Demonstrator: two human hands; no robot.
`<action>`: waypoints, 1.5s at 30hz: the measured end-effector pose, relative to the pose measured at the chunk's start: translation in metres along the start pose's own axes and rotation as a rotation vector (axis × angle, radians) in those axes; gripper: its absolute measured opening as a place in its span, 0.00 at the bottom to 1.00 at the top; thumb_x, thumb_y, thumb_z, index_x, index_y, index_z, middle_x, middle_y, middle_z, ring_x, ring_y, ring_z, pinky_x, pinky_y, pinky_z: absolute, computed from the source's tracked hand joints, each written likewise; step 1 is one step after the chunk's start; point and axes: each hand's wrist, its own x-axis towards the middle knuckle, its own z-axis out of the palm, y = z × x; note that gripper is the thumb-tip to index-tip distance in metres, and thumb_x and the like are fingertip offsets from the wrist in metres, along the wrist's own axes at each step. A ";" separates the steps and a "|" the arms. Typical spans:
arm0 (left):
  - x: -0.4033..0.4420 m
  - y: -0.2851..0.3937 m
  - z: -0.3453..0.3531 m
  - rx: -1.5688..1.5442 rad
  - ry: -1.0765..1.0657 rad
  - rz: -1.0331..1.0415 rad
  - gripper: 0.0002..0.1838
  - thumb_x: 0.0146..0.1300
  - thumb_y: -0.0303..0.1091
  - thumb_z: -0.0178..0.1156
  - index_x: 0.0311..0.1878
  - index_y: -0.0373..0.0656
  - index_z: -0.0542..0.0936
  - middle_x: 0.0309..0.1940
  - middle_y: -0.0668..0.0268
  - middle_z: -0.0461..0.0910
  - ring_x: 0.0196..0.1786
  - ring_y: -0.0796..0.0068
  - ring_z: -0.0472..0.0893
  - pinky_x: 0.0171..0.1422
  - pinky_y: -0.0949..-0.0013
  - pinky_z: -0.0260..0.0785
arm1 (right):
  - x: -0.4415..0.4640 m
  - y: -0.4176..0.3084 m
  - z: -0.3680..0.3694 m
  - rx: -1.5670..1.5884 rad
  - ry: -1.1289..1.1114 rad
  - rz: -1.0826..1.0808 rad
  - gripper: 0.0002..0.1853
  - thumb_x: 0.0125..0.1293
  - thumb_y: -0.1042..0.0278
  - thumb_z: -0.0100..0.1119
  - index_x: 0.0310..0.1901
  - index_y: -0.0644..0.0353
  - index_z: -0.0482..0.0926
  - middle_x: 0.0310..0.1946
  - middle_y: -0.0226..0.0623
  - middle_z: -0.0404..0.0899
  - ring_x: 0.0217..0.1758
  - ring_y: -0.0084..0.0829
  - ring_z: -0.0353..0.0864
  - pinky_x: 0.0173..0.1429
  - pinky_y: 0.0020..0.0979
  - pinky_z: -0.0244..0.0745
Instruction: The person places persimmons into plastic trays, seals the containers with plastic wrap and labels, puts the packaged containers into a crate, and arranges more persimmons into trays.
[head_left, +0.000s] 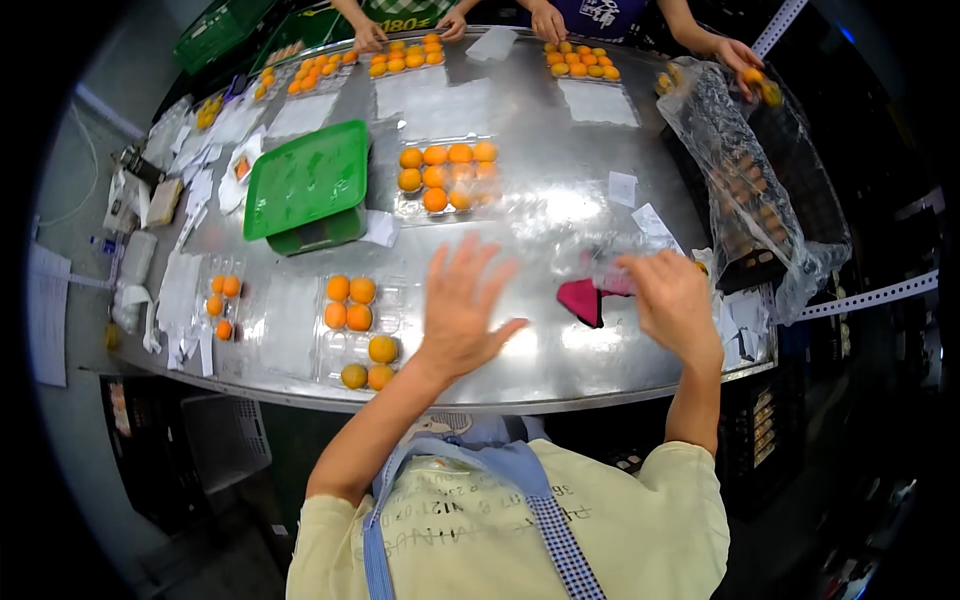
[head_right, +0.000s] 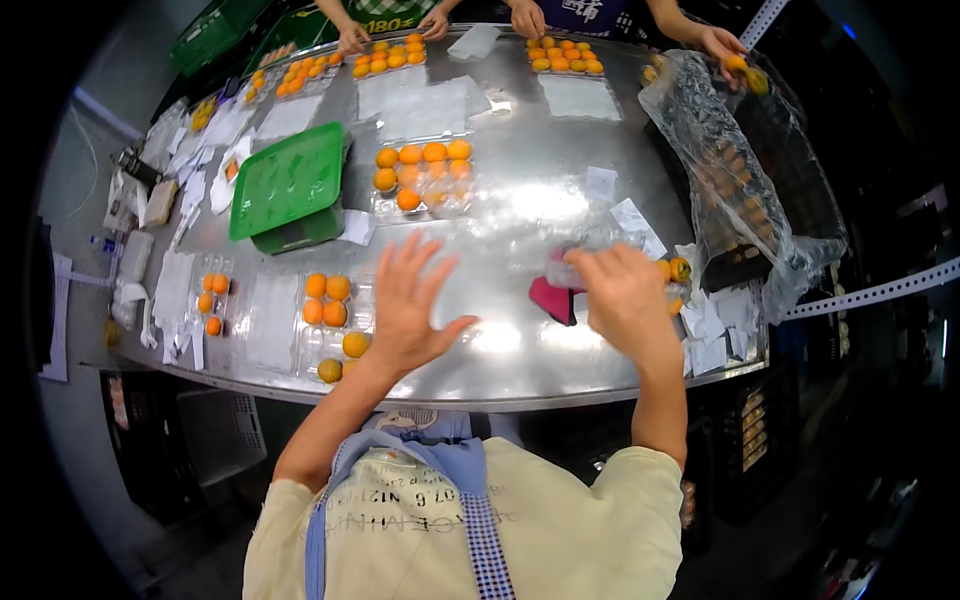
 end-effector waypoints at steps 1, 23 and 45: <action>0.006 0.010 0.003 -0.022 -0.035 0.049 0.37 0.43 0.41 0.74 0.60 0.46 0.72 0.62 0.56 0.67 0.70 0.49 0.60 0.73 0.45 0.48 | -0.002 -0.013 -0.001 0.015 -0.024 -0.041 0.14 0.49 0.82 0.57 0.40 0.59 0.79 0.30 0.35 0.80 0.33 0.38 0.77 0.36 0.36 0.70; 0.007 0.075 -0.035 -0.605 -0.139 -0.380 0.25 0.49 0.34 0.72 0.49 0.40 0.73 0.38 0.59 0.81 0.39 0.63 0.83 0.41 0.67 0.75 | 0.012 -0.034 -0.025 0.392 0.375 -0.268 0.36 0.36 0.52 0.79 0.50 0.56 0.78 0.55 0.41 0.71 0.52 0.39 0.71 0.49 0.34 0.69; -0.241 -0.128 -0.305 -1.226 0.759 -0.736 0.15 0.66 0.32 0.59 0.53 0.43 0.70 0.48 0.56 0.78 0.50 0.61 0.81 0.47 0.70 0.74 | 0.060 -0.339 0.148 1.593 -0.237 0.370 0.17 0.59 0.73 0.59 0.50 0.68 0.74 0.39 0.39 0.81 0.36 0.27 0.83 0.38 0.24 0.77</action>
